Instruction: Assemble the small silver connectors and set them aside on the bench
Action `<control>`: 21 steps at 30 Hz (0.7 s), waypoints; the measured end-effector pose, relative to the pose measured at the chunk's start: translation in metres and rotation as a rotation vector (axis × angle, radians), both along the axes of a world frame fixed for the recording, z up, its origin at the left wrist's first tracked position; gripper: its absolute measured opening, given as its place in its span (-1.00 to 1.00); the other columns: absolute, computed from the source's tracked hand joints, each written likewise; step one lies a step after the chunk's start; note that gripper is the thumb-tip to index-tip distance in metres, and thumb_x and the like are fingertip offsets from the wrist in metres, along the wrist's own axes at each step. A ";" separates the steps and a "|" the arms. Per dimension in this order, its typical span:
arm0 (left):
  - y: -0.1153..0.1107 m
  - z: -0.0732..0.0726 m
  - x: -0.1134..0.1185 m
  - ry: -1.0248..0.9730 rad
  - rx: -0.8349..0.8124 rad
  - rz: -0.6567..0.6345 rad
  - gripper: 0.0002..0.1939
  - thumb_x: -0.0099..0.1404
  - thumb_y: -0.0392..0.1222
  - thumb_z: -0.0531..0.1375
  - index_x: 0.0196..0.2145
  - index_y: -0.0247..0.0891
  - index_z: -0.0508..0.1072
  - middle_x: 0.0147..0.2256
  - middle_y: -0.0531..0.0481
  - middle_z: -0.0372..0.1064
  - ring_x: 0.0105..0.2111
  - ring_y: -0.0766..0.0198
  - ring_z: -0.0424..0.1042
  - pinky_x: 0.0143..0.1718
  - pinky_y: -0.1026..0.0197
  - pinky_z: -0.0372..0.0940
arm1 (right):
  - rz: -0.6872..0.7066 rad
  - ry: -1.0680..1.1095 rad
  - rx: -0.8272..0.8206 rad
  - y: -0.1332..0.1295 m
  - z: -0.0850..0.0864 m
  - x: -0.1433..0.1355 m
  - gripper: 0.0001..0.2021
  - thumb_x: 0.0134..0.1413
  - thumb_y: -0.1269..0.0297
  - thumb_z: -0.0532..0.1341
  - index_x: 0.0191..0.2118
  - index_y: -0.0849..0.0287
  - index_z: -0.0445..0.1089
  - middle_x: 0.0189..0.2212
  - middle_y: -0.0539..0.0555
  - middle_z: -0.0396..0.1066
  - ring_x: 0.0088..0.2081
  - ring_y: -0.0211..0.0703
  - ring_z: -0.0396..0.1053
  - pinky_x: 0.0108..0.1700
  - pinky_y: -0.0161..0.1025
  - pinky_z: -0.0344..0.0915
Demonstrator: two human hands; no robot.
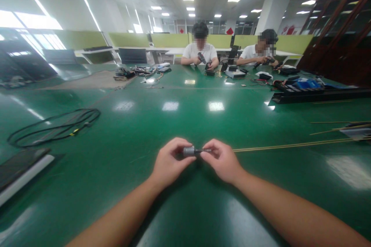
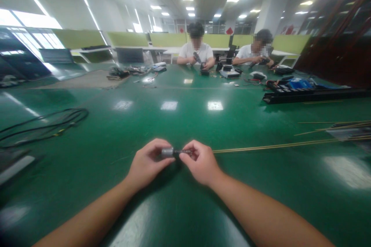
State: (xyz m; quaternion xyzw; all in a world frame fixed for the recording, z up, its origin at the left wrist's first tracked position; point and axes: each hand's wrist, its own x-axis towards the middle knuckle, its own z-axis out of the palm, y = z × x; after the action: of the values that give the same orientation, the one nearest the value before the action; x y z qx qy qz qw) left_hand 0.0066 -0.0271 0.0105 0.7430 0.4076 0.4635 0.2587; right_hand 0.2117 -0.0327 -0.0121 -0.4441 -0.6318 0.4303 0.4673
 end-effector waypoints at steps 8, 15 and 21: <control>0.003 -0.002 -0.002 -0.022 -0.008 0.002 -0.77 0.15 -0.16 0.40 -0.24 -0.24 0.53 -0.25 -0.08 0.47 -0.22 0.17 0.47 -0.16 0.16 0.36 | -0.009 0.006 -0.007 -0.001 0.001 -0.001 -0.87 0.10 0.25 0.29 -0.28 0.18 0.40 -0.47 -0.02 0.41 -0.50 -0.26 0.31 -0.45 -0.34 0.21; 0.005 -0.004 -0.003 -0.058 -0.039 0.008 -0.75 0.15 -0.16 0.39 -0.22 -0.26 0.53 -0.22 -0.12 0.46 -0.20 0.16 0.47 -0.17 0.15 0.39 | -0.039 0.011 -0.056 0.000 0.001 0.000 -0.87 0.11 0.23 0.27 -0.28 0.17 0.39 -0.55 -0.07 0.34 -0.57 -0.29 0.26 -0.54 -0.36 0.17; 0.005 -0.003 -0.003 -0.076 -0.053 0.011 -0.75 0.13 -0.18 0.41 -0.22 -0.26 0.53 -0.20 -0.11 0.45 -0.20 0.18 0.47 -0.17 0.18 0.42 | -0.039 0.047 -0.065 0.001 0.001 0.000 -0.88 0.09 0.24 0.28 -0.31 0.16 0.37 -0.55 -0.09 0.32 -0.57 -0.29 0.26 -0.54 -0.36 0.17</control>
State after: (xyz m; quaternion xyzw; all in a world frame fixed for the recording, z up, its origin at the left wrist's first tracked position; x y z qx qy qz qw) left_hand 0.0034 -0.0223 0.0072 0.7156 0.4134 0.4819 0.2910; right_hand 0.2112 -0.0319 -0.0115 -0.4611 -0.5975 0.4518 0.4756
